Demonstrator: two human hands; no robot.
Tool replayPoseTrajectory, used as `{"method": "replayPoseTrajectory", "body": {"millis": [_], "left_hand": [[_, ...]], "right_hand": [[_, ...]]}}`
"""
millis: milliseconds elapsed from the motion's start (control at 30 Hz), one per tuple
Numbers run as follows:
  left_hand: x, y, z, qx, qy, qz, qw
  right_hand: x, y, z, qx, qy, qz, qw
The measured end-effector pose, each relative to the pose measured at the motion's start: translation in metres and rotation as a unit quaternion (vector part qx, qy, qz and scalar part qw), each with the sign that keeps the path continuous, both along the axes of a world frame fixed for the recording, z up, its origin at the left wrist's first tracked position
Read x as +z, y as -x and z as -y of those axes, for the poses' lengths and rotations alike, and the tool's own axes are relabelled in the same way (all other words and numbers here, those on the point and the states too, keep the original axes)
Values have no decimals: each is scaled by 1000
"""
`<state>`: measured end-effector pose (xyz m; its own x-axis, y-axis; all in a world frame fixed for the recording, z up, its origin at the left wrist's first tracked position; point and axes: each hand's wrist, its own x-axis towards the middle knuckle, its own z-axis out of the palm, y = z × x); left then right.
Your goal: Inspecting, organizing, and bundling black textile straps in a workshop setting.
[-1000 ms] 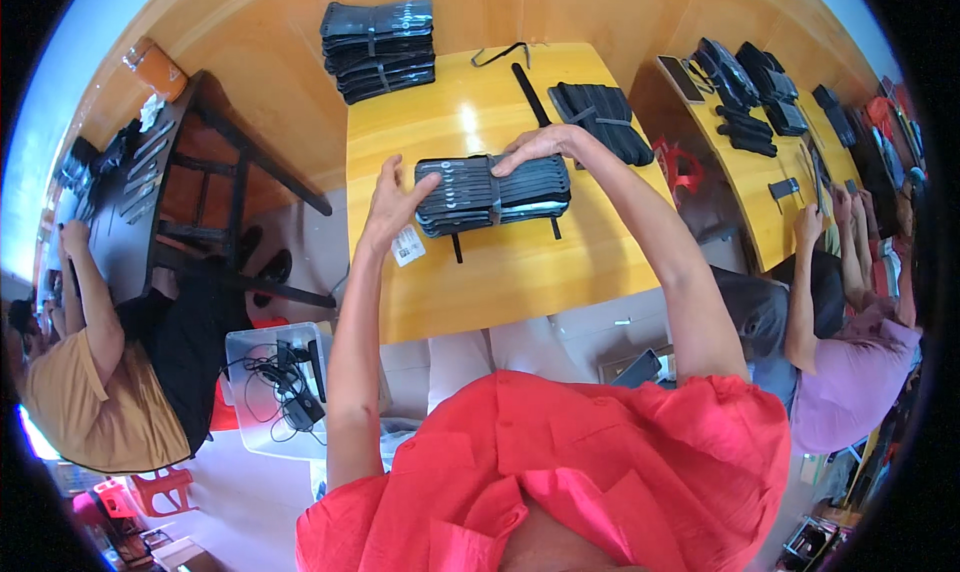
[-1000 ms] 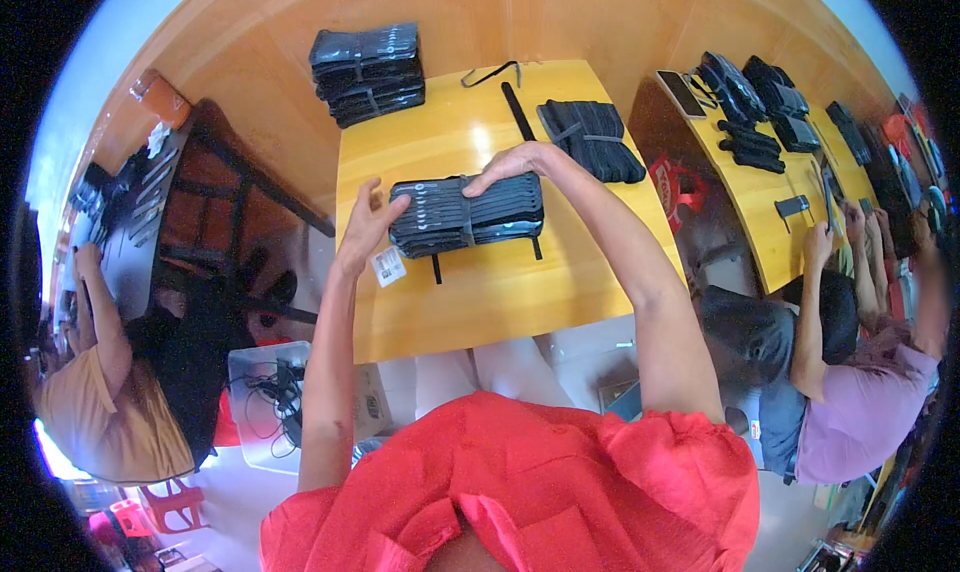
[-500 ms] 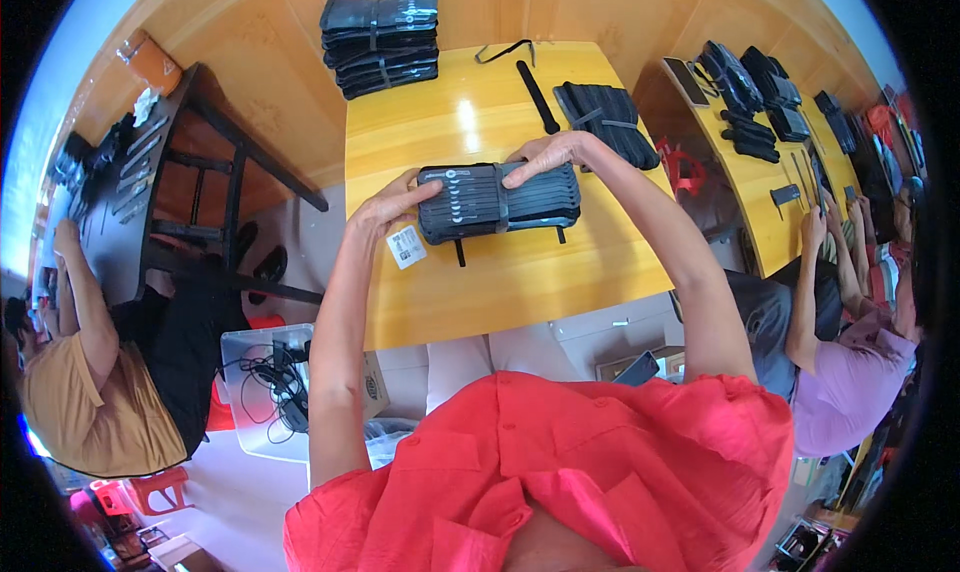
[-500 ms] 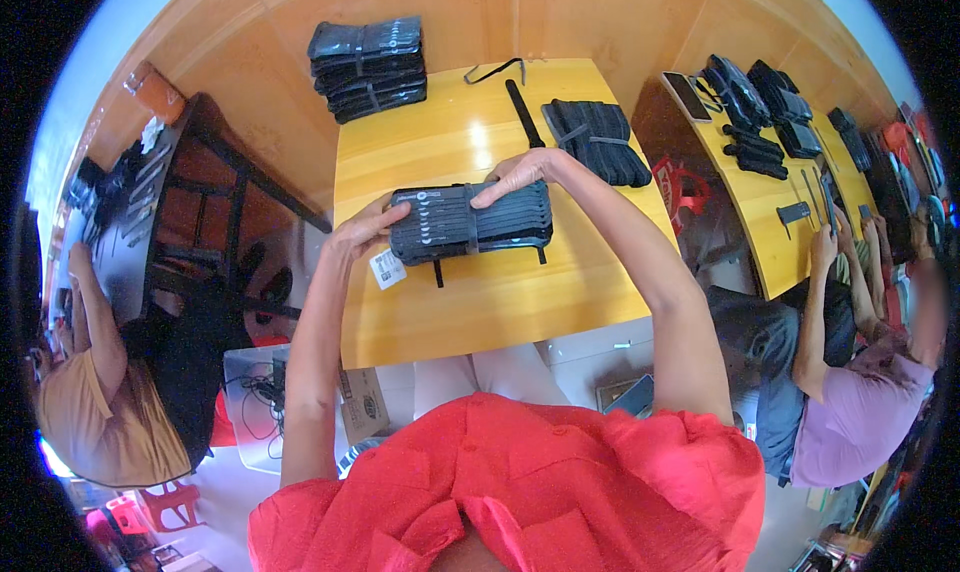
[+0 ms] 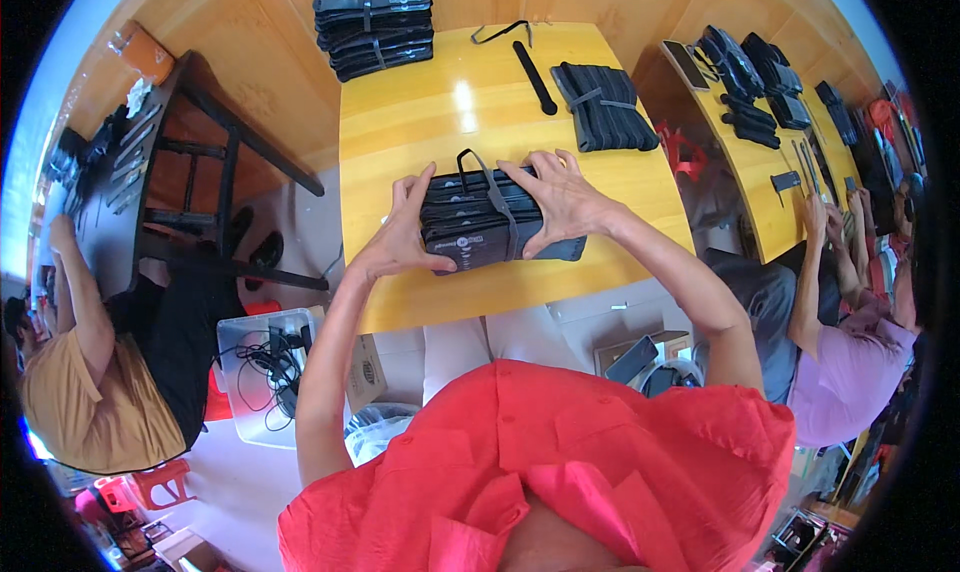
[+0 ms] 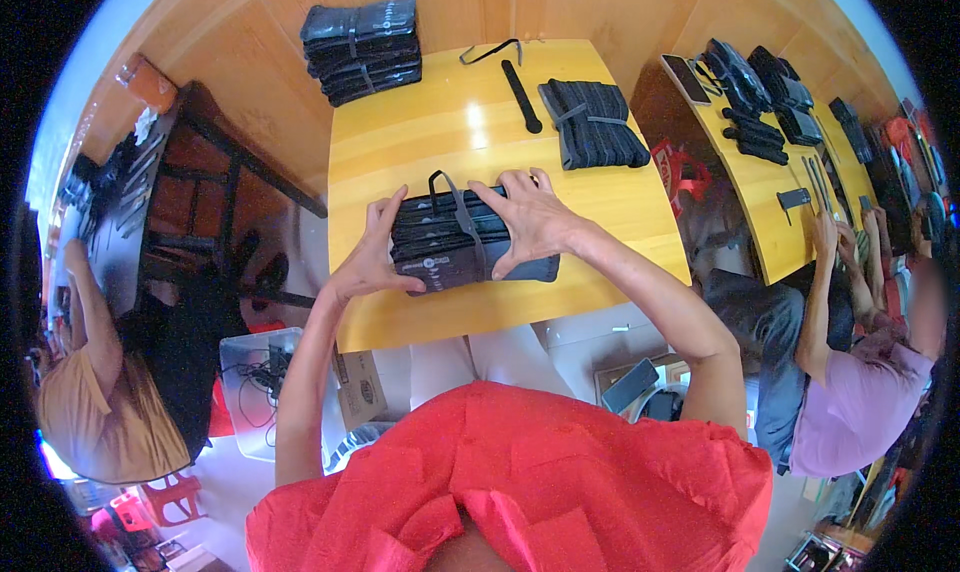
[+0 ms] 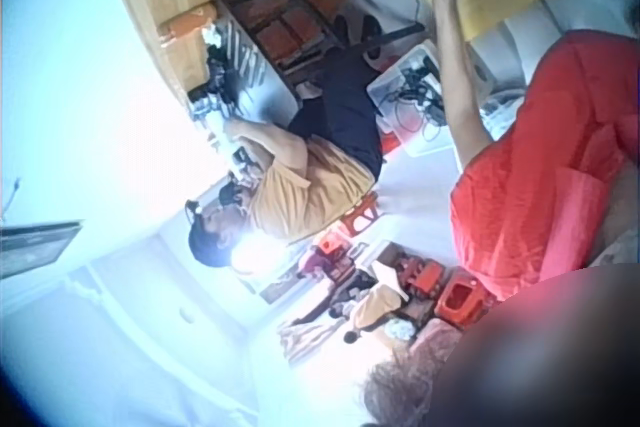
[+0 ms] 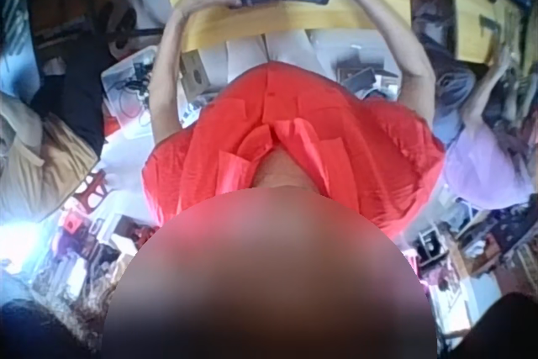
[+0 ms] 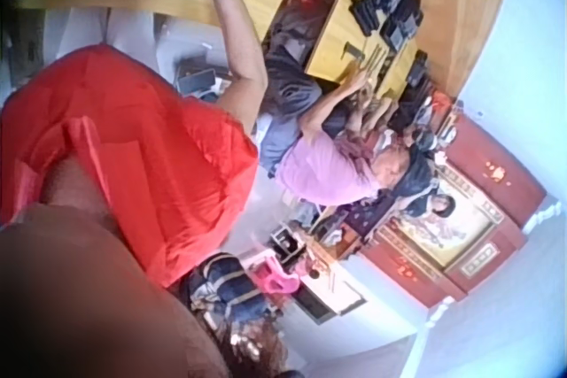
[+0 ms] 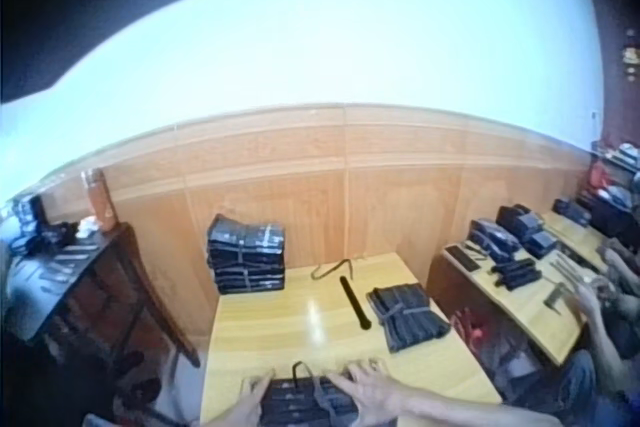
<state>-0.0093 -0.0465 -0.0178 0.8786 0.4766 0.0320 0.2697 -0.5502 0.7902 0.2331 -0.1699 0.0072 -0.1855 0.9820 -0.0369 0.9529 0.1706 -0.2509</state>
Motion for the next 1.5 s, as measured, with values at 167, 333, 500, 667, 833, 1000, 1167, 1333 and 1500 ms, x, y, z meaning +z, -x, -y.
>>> {"method": "replayPoseTrajectory", "body": {"millis": [167, 333, 500, 667, 833, 1000, 1167, 1333, 1500], "left_hand": [[4, 6, 22, 10, -63, 10, 998], [6, 12, 43, 37, -86, 14, 995], [12, 19, 70, 62, -125, 19, 990], [15, 16, 77, 42, -115, -13, 992], [27, 9, 72, 20, -244, -140, 959], [21, -23, 99, 28, -321, -151, 935], [13, -34, 102, 92, -315, -121, 937], [12, -32, 101, 98, -291, -91, 947], [11, -33, 99, 82, -274, -130, 949]], "right_hand": [[-5, 13, 19, 9, -81, 4, 997], [-1, 21, 34, 2, -105, -5, 994], [2, 26, 57, 6, -141, 13, 990], [-4, 29, 62, -8, -102, 44, 994], [-8, 30, 62, -1, -97, 8, 995], [-6, 30, 63, -8, -94, 15, 995], [-6, 31, 61, -27, -44, 32, 998], [0, 29, 62, -9, -31, 87, 996], [10, 14, 32, -55, -53, -96, 992]]}}
